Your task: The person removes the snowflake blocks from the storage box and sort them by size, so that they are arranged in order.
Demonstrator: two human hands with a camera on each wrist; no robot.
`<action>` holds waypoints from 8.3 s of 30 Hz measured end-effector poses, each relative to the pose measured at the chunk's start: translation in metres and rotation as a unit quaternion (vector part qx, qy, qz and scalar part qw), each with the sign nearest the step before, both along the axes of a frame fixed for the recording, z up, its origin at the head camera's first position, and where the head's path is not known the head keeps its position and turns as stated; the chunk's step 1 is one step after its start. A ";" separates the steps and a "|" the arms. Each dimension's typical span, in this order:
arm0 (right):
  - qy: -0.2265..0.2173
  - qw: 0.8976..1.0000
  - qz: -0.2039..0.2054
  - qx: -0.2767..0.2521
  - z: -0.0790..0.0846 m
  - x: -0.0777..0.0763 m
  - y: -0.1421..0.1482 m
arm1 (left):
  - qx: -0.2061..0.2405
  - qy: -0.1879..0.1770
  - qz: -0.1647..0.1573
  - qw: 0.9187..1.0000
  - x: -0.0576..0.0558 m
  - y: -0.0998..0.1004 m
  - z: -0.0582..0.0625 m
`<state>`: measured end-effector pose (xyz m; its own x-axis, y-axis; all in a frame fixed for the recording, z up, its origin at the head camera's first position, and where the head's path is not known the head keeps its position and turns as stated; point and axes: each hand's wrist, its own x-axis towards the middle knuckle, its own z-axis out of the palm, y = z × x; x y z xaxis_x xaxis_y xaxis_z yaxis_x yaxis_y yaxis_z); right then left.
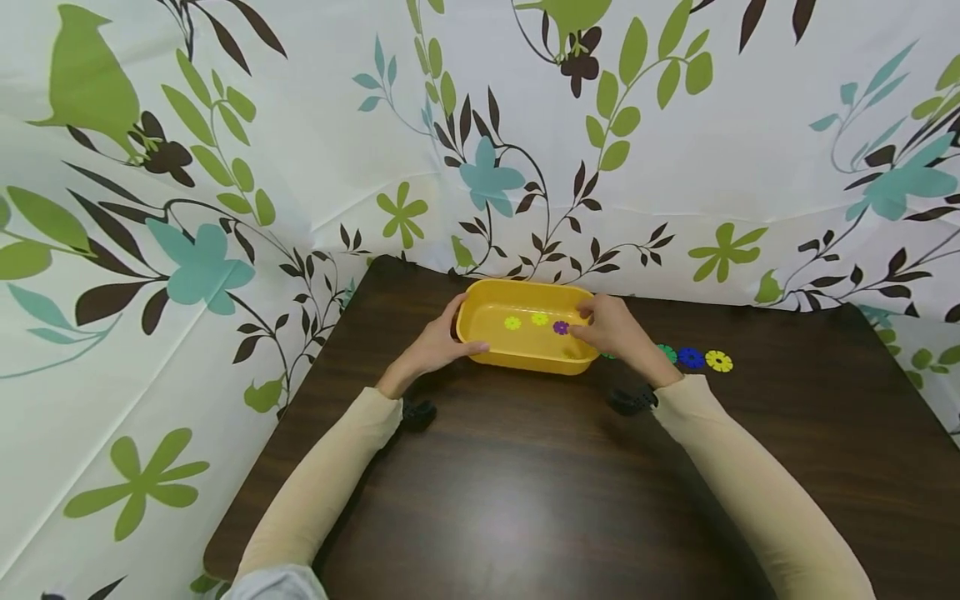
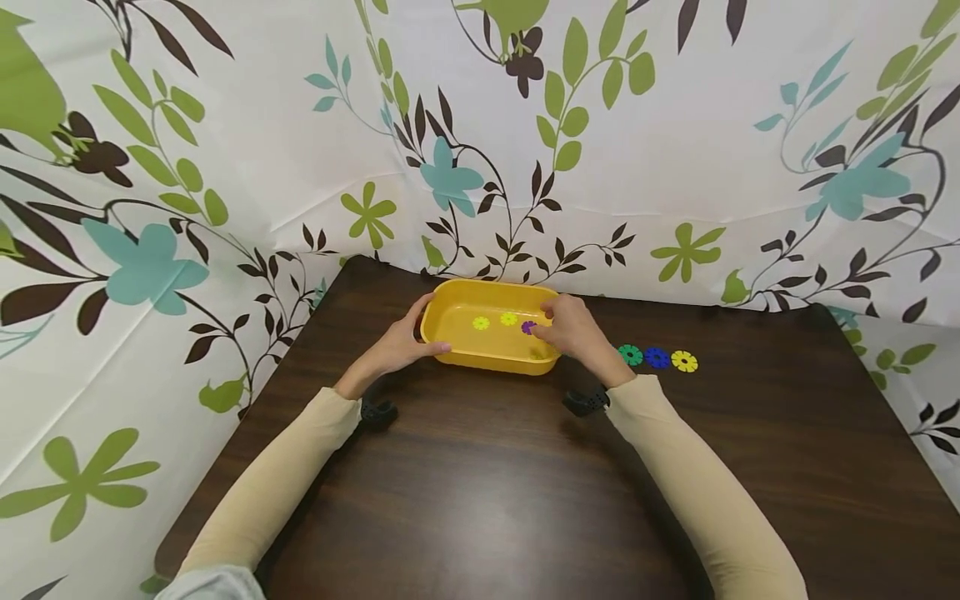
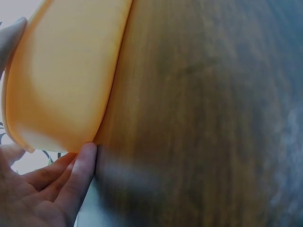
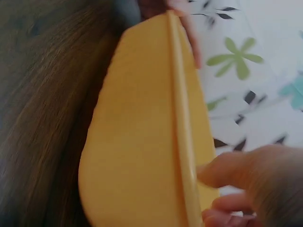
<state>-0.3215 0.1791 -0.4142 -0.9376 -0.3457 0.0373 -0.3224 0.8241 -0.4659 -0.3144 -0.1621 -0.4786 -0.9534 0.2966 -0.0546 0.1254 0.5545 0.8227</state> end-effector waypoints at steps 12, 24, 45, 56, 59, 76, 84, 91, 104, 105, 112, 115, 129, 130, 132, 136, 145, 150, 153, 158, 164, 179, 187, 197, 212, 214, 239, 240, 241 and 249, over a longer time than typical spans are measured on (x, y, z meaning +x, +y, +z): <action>-0.097 0.988 0.017 0.118 -0.021 -0.038 -0.038 | 0.001 0.003 0.001 1.000 0.000 0.001 -0.001; -0.092 0.988 -0.007 0.126 -0.017 -0.034 -0.047 | 0.004 -0.009 0.004 1.000 0.003 0.001 0.002; -0.080 0.985 -0.049 0.143 -0.023 -0.045 -0.056 | -0.003 -0.004 0.003 1.000 0.002 0.001 0.001; 0.000 0.996 -0.024 0.087 -0.021 -0.031 -0.042 | -0.001 0.000 0.005 1.000 0.003 0.002 0.000; 0.015 0.998 -0.032 0.054 -0.019 -0.024 -0.035 | -0.005 0.003 0.005 1.000 0.002 0.001 -0.002; 0.177 0.980 -0.067 -0.065 -0.015 0.022 0.034 | -0.006 0.000 0.009 1.000 0.003 0.002 -0.002; 0.228 0.966 -0.101 -0.066 -0.022 0.037 0.086 | -0.010 0.011 0.006 1.000 -0.002 -0.002 -0.008; 0.215 0.964 -0.144 -0.054 -0.033 0.047 0.140 | 0.000 0.002 0.000 1.000 0.002 0.000 -0.001; 0.155 0.966 -0.205 -0.025 -0.056 0.049 0.218 | -0.006 0.005 -0.001 1.000 0.002 0.000 -0.001; 0.151 0.966 -0.206 -0.024 -0.058 0.048 0.222 | -0.007 0.005 -0.001 1.000 0.002 0.000 -0.001; 0.136 0.969 -0.208 -0.006 -0.068 0.040 0.242 | -0.006 0.004 -0.005 1.000 0.003 0.000 0.001; 0.124 0.971 -0.207 -0.001 -0.070 0.039 0.250 | -0.011 0.001 -0.004 1.000 0.004 0.000 0.002; 0.088 0.977 -0.196 0.014 -0.072 0.038 0.258 | -0.008 -0.001 -0.002 1.000 0.004 0.002 0.002; 0.083 0.977 -0.197 0.016 -0.072 0.038 0.258 | -0.008 -0.002 -0.002 1.000 0.004 0.002 0.002; 0.072 0.977 -0.201 0.012 -0.071 0.039 0.258 | -0.007 -0.003 -0.001 1.000 0.004 0.002 0.002; 0.070 0.973 -0.220 -0.008 -0.066 0.043 0.252 | -0.009 -0.005 0.001 1.000 0.004 0.002 0.002; 0.138 0.970 -0.186 -0.072 -0.031 0.048 0.178 | -0.008 -0.005 -0.001 1.000 0.005 0.001 0.003; 0.139 0.978 -0.133 -0.083 -0.016 0.043 0.126 | -0.018 0.003 0.001 1.000 0.004 0.001 0.000; 0.125 0.983 -0.103 -0.082 -0.010 0.037 0.098 | -0.013 0.002 -0.001 1.000 0.003 0.000 -0.001; 0.115 0.989 -0.051 -0.072 -0.009 0.022 0.057 | -0.006 -0.003 -0.002 1.000 0.003 -0.001 0.000; 0.111 0.992 0.000 -0.057 -0.013 0.001 0.018 | 0.001 0.003 -0.002 1.000 0.004 -0.001 -0.001; 0.025 1.000 0.013 -0.011 -0.025 -0.033 -0.044 | 0.007 0.001 -0.001 1.000 0.002 0.000 -0.002; -0.010 0.999 0.007 0.037 -0.037 -0.041 -0.056 | -0.008 0.009 0.002 1.000 0.000 -0.001 -0.006; -0.024 0.998 0.026 0.060 -0.037 -0.041 -0.058 | 0.002 -0.001 0.002 1.000 0.003 0.001 0.000; -0.058 0.998 0.001 0.020 -0.036 -0.047 -0.061 | 0.005 0.009 -0.007 1.000 -0.002 -0.003 -0.007; -0.073 0.997 -0.005 0.019 -0.035 -0.048 -0.061 | -0.001 0.010 -0.004 1.000 -0.001 -0.003 -0.006; 0.024 0.997 -0.055 -0.048 -0.021 -0.027 -0.033 | 0.001 0.007 -0.002 1.000 0.004 0.001 -0.001; 0.032 0.997 -0.056 -0.053 -0.021 -0.025 -0.029 | 0.000 0.008 -0.002 1.000 0.004 0.000 -0.001; 0.039 0.996 -0.058 -0.062 -0.021 -0.023 -0.026 | 0.000 0.007 -0.001 1.000 0.004 0.000 -0.002; 0.101 0.986 -0.069 -0.110 -0.023 -0.006 0.001 | 0.003 0.007 -0.004 1.000 0.000 -0.002 -0.008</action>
<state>-0.3276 0.1804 -0.4370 -0.9408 -0.1779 0.2885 -0.3188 0.7532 -0.5754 -0.3147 -0.1637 -0.4866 -0.9519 0.3039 -0.0390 0.1415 0.5490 0.8238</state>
